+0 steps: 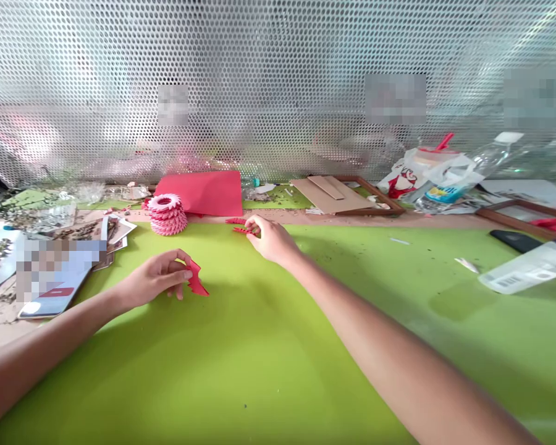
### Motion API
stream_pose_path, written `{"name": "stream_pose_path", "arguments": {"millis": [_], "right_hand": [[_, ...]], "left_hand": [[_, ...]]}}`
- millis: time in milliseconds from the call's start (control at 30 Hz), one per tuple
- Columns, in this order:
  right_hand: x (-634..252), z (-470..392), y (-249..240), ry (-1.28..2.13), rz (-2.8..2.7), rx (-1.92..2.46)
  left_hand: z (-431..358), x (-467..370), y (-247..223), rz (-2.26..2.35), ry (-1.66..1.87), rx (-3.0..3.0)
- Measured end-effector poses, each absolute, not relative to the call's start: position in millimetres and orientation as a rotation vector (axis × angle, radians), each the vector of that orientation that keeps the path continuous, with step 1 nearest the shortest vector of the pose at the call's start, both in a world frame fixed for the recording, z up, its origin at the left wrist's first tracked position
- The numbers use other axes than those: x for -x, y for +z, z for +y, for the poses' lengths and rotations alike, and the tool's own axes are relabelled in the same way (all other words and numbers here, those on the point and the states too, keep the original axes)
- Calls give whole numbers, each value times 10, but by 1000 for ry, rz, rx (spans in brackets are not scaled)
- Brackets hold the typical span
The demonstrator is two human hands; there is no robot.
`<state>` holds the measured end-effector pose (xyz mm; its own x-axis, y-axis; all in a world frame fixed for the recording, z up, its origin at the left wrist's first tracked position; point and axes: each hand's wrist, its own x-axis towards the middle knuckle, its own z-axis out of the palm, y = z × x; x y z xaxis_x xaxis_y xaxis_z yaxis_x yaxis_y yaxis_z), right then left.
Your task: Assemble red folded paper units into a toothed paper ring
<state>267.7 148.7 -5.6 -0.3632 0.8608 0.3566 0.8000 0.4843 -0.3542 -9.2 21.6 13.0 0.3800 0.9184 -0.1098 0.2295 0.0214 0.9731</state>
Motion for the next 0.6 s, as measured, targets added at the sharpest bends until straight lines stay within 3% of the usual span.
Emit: {"name": "stream_pose_path", "arguments": {"millis": [367,600], "right_hand": [[-2534,1243,104,157,-2332,1269],[-2317,682,360,769,-2220,1059]], "left_hand": [[176,46,225,1042,842,-1452],[158,34,259,981,969,-1429]]}}
